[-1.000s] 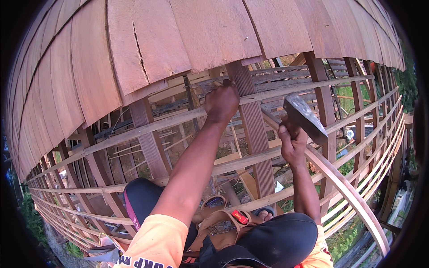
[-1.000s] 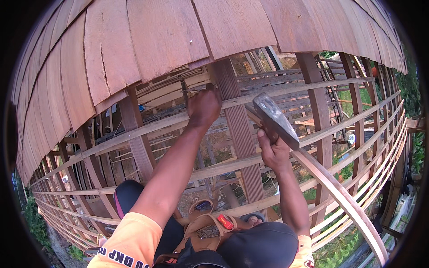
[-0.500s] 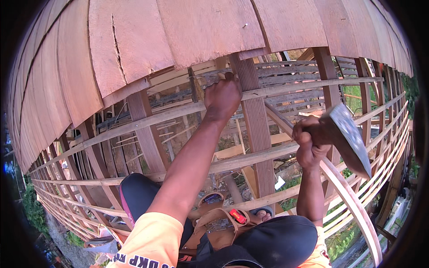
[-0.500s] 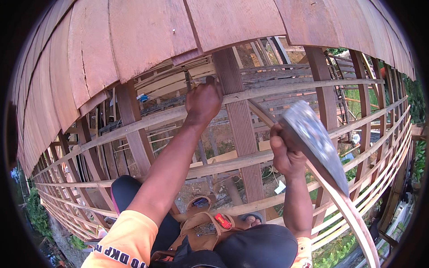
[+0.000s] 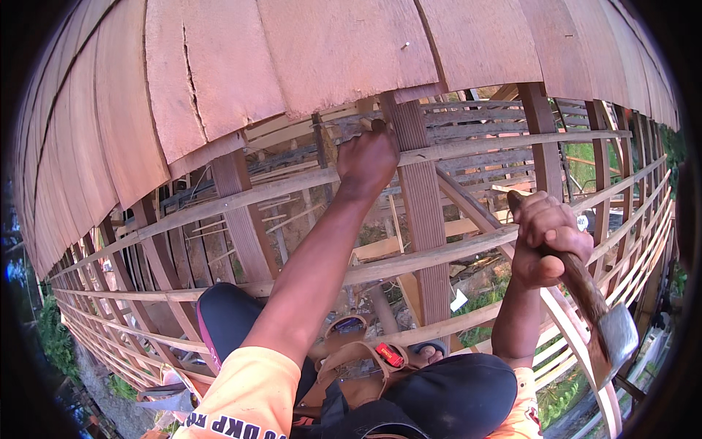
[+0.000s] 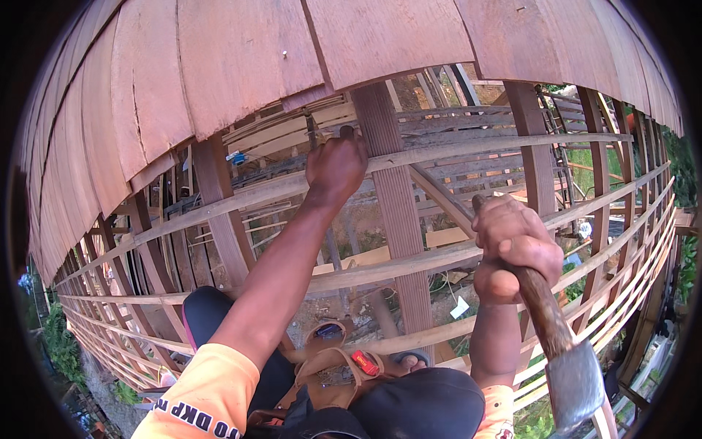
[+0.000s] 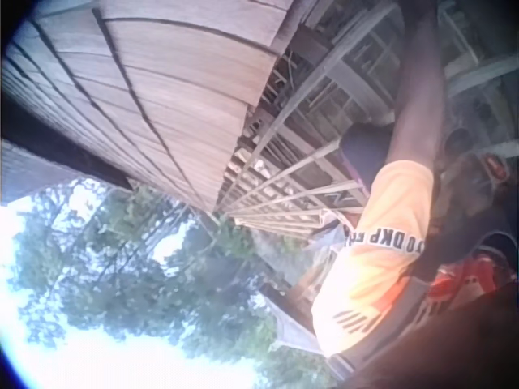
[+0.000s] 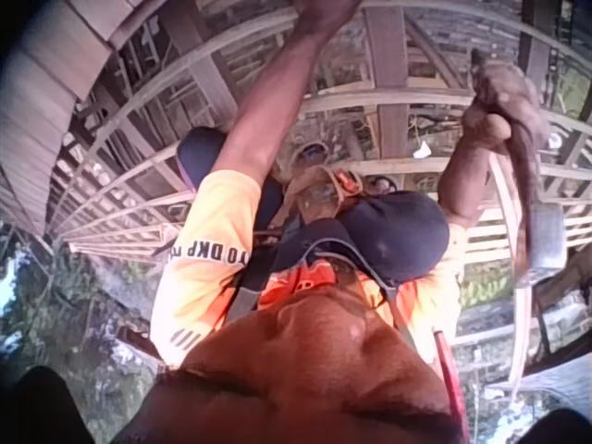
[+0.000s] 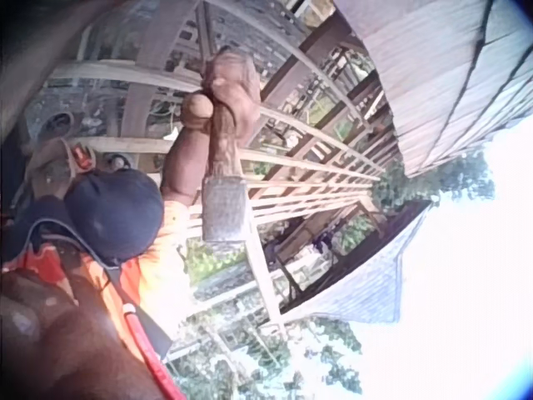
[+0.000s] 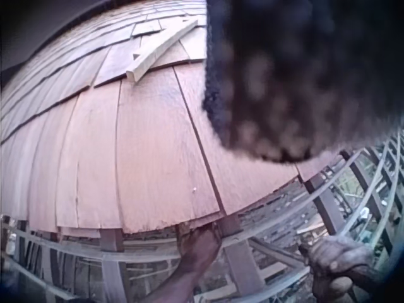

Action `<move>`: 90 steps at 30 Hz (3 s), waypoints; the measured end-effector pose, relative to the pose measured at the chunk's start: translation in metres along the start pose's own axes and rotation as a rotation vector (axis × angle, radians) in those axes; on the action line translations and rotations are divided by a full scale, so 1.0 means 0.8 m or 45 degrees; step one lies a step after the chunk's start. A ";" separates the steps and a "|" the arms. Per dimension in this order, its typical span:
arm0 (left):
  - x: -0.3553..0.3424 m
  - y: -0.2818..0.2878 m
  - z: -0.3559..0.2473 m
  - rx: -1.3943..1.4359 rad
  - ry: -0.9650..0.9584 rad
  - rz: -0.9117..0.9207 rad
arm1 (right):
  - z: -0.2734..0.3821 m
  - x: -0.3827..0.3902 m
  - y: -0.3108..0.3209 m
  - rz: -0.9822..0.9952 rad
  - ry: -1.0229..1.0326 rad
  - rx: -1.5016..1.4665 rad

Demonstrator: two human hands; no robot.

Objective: The person installs wooden shingles onto a roof structure. The person uses a saw to trim a wooden shingle, then positions the shingle onto the wooden framing, and uses an axe-like hammer to drive nails into the wood to secure the shingle.

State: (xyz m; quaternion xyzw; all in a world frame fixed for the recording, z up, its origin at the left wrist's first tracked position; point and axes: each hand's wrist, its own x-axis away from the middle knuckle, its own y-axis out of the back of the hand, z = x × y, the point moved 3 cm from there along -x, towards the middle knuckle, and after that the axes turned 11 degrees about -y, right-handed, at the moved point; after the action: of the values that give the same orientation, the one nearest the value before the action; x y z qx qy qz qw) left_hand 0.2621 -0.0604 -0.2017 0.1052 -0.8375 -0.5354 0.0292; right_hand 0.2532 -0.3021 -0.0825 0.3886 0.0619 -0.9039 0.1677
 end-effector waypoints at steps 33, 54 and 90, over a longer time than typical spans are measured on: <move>-0.004 -0.002 -0.004 -0.040 -0.008 -0.074 | -0.113 0.066 -0.006 0.506 -0.919 0.921; -0.004 -0.006 -0.008 -0.058 -0.026 0.007 | -0.063 0.050 0.017 0.012 -0.265 0.511; 0.003 -0.006 0.001 -0.039 -0.055 -0.022 | 0.026 -0.016 0.027 -0.007 -0.150 -0.119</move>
State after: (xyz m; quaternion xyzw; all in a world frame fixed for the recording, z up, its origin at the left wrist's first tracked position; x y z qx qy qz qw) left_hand 0.2600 -0.0625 -0.2062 0.1004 -0.8287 -0.5505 0.0079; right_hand 0.2549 -0.3239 -0.0586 0.3262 0.0951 -0.9218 0.1865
